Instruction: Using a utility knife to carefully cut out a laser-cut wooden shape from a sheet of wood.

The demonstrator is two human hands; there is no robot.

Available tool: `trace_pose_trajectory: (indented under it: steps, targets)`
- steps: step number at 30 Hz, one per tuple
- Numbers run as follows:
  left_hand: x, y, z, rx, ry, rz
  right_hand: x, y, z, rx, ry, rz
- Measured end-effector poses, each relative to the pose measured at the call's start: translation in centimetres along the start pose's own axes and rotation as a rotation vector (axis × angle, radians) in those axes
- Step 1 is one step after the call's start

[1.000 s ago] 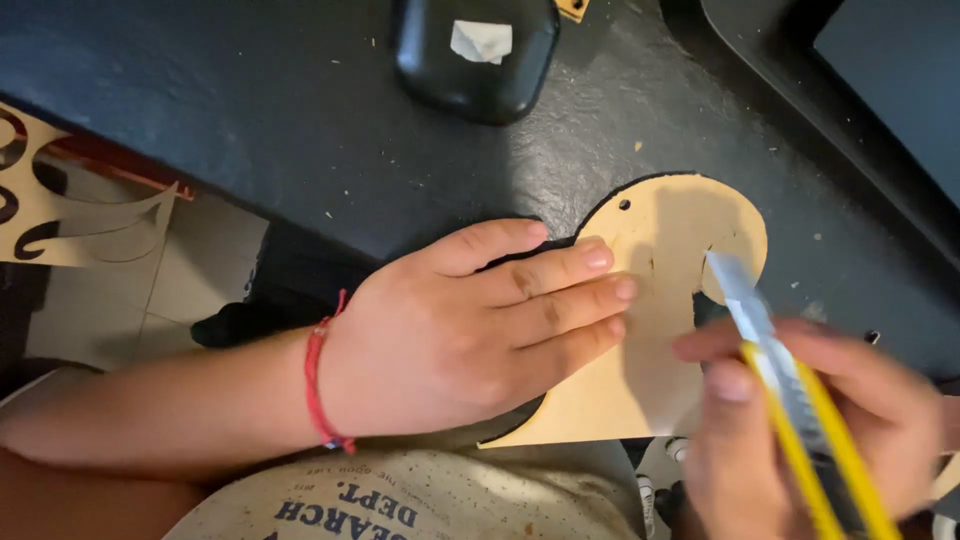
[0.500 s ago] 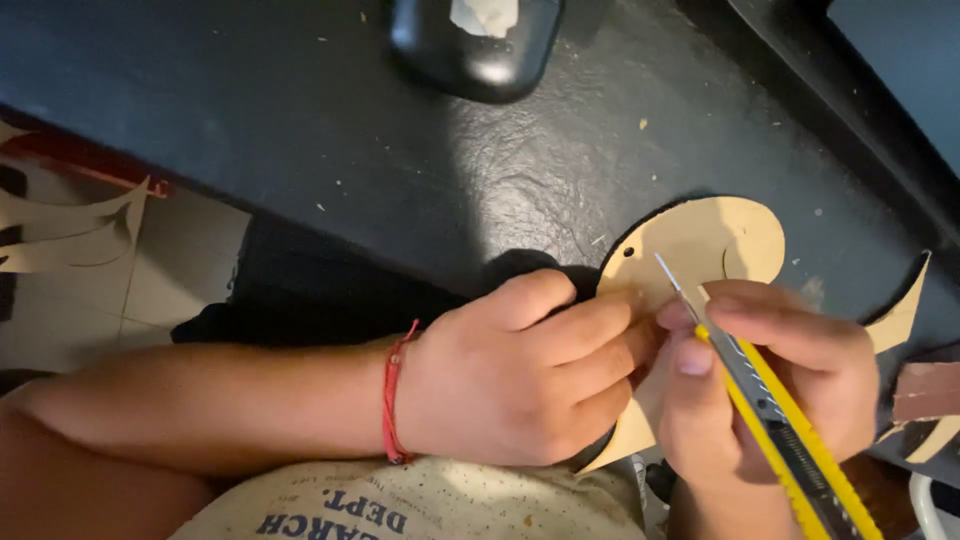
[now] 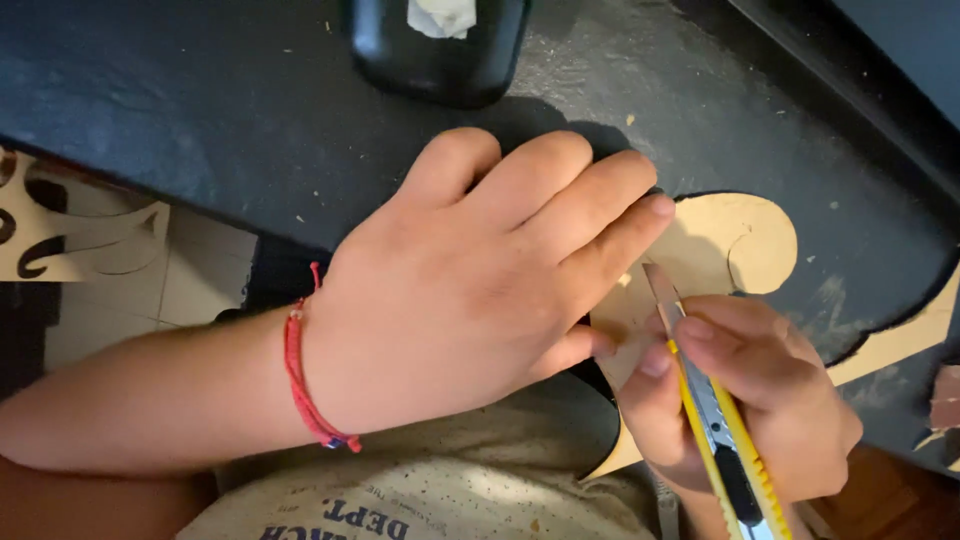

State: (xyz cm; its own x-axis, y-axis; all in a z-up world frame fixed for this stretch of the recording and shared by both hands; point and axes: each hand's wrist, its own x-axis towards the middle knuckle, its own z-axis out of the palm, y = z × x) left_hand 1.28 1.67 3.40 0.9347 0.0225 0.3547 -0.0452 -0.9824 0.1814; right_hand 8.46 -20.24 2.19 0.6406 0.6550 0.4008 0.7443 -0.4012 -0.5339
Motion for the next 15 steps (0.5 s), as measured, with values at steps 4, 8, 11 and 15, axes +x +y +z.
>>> trace_pose_trajectory:
  steps: [4, 8, 11, 15]
  targets:
    - [0.1, -0.2, 0.1, -0.016, -0.05, 0.017, 0.1, 0.3, -0.3, -0.01, -0.041, -0.021]
    - [0.4, -0.4, 0.1, -0.088, -0.077, 0.0, 0.6, -0.4, -0.6, -0.05, -0.131, 0.056]
    - [0.4, -0.6, 0.2, -0.117, -0.092, 0.001, 0.6, -0.7, -0.6, -0.047, -0.162, 0.098]
    - [0.4, -0.7, 0.1, -0.156, -0.114, -0.001, 0.7, -0.6, -0.3, -0.027, -0.131, 0.103]
